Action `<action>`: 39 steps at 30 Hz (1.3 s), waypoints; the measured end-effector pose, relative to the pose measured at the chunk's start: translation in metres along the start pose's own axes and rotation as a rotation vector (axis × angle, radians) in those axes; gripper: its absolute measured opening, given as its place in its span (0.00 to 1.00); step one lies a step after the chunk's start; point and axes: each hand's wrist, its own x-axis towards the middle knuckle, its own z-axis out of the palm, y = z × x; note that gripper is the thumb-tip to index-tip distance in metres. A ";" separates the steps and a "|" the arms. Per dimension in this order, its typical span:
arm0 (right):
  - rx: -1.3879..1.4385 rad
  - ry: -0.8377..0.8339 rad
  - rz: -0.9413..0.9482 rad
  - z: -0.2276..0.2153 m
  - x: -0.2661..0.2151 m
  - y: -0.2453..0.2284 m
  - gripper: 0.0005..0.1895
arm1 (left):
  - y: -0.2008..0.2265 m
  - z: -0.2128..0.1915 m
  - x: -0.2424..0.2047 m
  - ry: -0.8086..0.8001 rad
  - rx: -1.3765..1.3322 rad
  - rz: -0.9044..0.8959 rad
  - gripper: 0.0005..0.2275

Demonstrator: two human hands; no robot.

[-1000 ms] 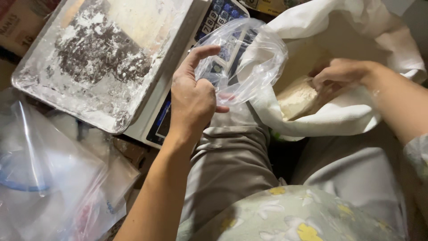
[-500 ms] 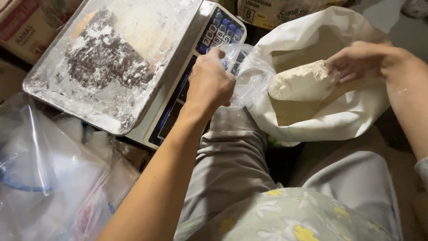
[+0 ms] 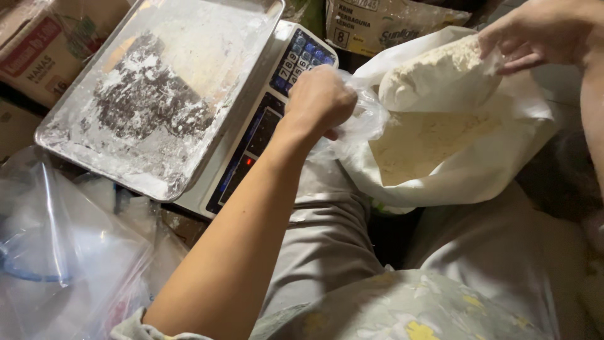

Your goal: The person scoops flour from a large sack into a plastic bag using a blue scoop, places the bag on a digital scale, and adjusts the contents to reach a target weight. The person then ties the bag and sets it aside, repeating the process for additional bags.

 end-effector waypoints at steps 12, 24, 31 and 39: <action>-0.292 0.261 -0.196 0.030 -0.057 -0.065 0.32 | 0.021 0.023 0.020 -0.272 -0.652 0.158 0.17; -0.596 0.496 -0.459 0.100 -0.110 -0.087 0.53 | 0.007 0.033 0.013 -0.204 -0.840 0.176 0.30; -0.303 0.319 -0.710 0.102 -0.135 -0.099 0.38 | -0.021 0.027 0.007 -0.234 -1.057 0.181 0.34; -0.092 -0.061 -0.865 0.089 -0.166 -0.131 0.29 | -0.029 -0.004 -0.008 -0.128 -1.027 0.228 0.34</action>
